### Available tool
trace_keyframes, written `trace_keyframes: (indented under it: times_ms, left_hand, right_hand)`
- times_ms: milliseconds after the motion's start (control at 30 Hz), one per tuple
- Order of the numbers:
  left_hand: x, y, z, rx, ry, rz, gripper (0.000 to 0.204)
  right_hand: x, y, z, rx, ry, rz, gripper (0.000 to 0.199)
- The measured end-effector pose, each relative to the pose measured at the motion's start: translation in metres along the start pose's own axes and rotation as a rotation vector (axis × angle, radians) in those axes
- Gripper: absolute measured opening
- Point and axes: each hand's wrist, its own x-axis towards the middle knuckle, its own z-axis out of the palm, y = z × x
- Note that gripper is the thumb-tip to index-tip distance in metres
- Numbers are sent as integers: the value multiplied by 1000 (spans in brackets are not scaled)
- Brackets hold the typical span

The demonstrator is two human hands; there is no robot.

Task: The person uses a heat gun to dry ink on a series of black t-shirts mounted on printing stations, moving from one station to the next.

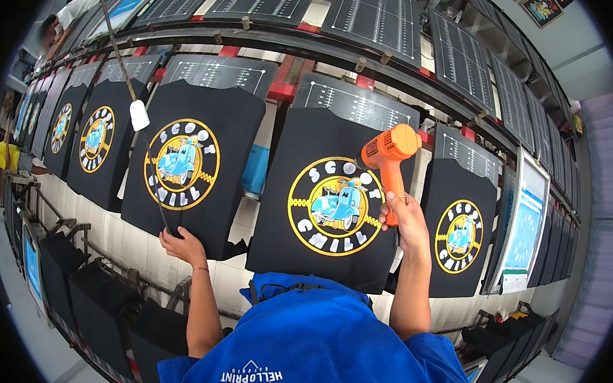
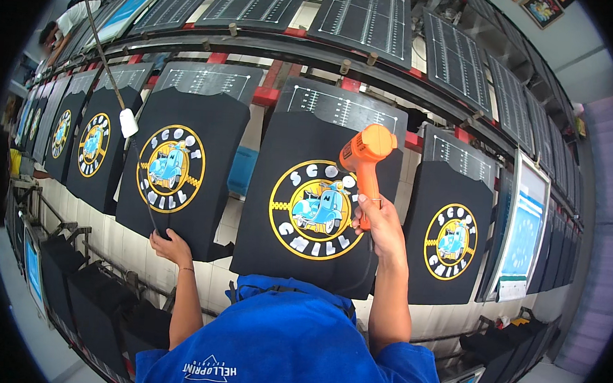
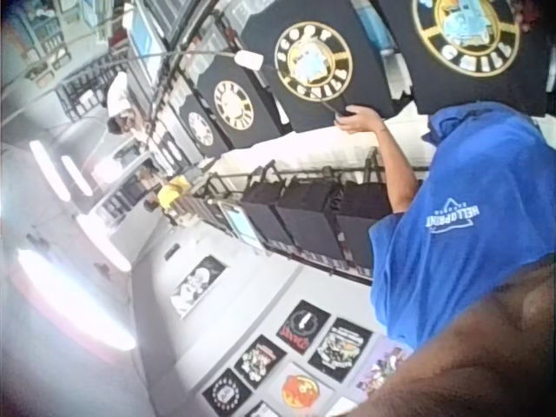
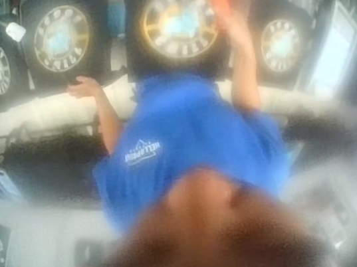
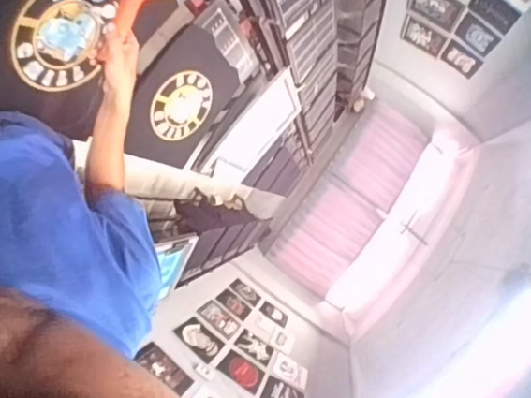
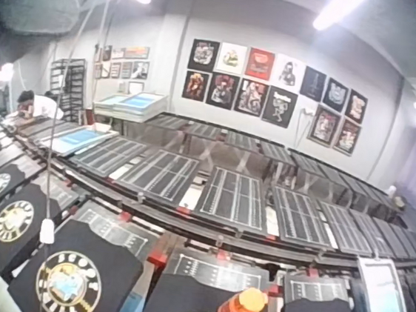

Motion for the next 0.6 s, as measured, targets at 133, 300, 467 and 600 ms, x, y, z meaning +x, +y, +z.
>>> trace_keyframes:
  times_ms: [133, 300, 467, 600]
  left_hand:
    - [-1, 1, -1, 5, 0, -7, 48]
    - [-1, 1, -1, 7, -14, -11, 50]
    - [0, -2, 0, 1, -6, 4, 50]
    - [0, -1, 0, 1, -16, -27, 50]
  right_hand:
    - [2, 2, 0, -5, -15, -12, 24]
    - [2, -2, 7, -8, -37, -17, 25]
    - [6, -2, 13, -1, -62, -9, 25]
    - [8, -1, 16, 4, -88, -3, 26]
